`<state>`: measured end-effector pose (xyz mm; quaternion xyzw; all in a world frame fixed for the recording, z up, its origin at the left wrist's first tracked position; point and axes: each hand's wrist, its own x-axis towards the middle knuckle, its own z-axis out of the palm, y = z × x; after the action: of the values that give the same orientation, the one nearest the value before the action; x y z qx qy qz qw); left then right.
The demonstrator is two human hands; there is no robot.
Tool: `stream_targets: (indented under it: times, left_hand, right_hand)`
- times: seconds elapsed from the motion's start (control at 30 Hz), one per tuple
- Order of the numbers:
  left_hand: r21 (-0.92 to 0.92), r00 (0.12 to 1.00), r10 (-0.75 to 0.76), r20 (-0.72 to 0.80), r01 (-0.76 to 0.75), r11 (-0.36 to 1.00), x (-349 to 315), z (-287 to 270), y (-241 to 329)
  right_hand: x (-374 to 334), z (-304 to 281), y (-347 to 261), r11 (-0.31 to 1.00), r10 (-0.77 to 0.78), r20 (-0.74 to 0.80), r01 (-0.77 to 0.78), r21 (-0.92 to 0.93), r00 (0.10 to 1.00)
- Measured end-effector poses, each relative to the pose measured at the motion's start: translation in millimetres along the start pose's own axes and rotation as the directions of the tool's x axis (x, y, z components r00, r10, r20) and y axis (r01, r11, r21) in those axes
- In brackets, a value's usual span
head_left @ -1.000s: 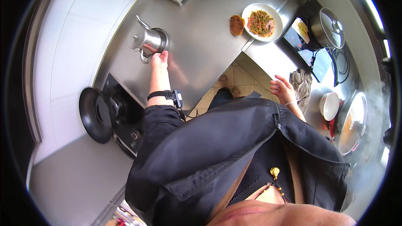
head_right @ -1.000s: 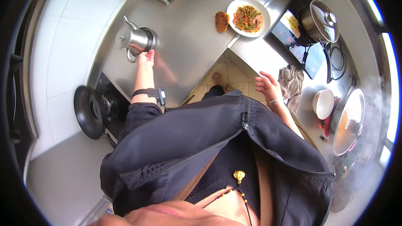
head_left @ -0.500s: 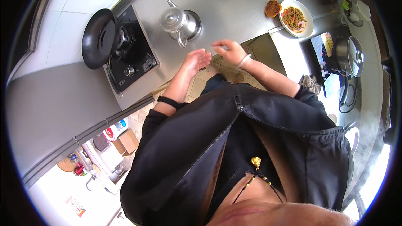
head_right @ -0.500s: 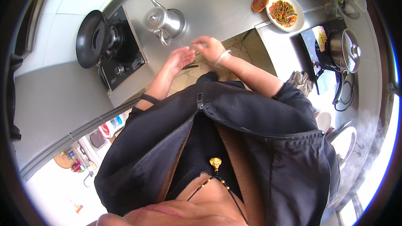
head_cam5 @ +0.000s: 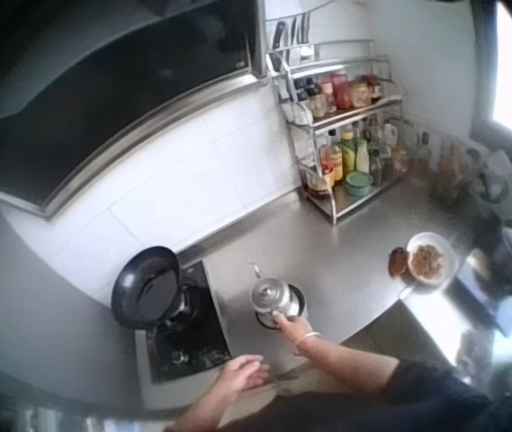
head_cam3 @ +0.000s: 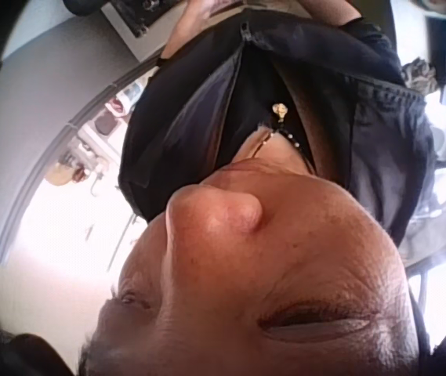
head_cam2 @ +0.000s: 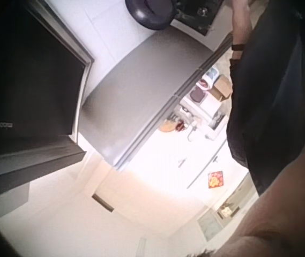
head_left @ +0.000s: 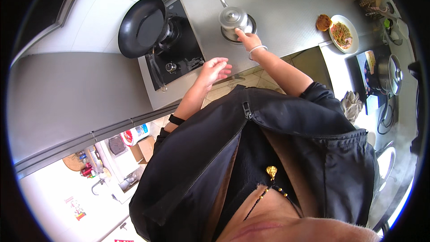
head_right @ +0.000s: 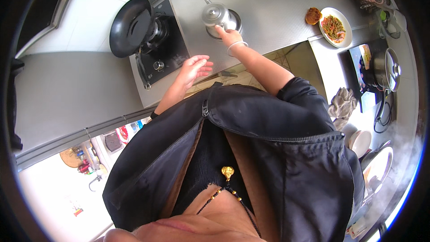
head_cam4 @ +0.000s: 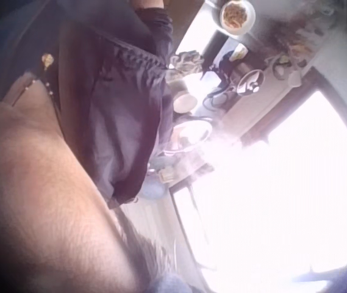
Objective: The person moves around the kitchen, handling a cloth, a plate, a kettle, and a container of chopped greens. They place the greens into the refrigerator, then retrieve a container of chopped vegetables and place it on the counter. The person also picks up a green fruit and wraps it in a plastic bag before placing it on the counter.
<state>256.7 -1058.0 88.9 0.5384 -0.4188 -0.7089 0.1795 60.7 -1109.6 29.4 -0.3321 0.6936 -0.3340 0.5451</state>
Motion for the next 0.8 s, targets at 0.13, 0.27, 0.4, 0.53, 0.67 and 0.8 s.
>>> stream_targets:
  times: [0.13,0.27,0.4,0.53,0.67,0.8]
  left_hand:
    - [0.035,0.993,0.072,0.097,-0.075,0.997,-6.0,-33.2,12.5]
    - [0.086,0.971,0.215,0.103,-0.224,0.971,7.9,-48.2,18.3]
    - [0.115,0.966,0.259,0.016,-0.259,0.959,19.5,-44.4,15.5]
    - [0.637,0.708,0.706,-0.034,-0.528,0.561,29.1,-33.8,28.6]
    - [0.831,0.504,0.837,0.213,-0.544,0.116,52.9,-11.3,50.1]
    - [0.834,0.423,0.789,0.445,-0.517,-0.193,78.6,6.4,64.0]
  right_hand:
    - [-4.4,3.1,7.9,0.962,-0.022,0.048,0.009,0.271,0.999]
    - [6.3,-2.5,28.8,0.964,-0.116,0.002,0.112,0.241,0.993]
    - [19.3,-6.1,65.9,0.913,-0.306,-0.123,0.328,0.243,0.944]
    - [31.6,-17.6,85.4,0.907,-0.384,-0.054,0.388,0.166,0.922]
    - [40.1,-24.3,89.1,0.881,-0.472,0.045,0.468,0.068,0.881]
    - [49.9,-29.6,91.1,0.852,-0.523,0.100,0.524,0.019,0.846]
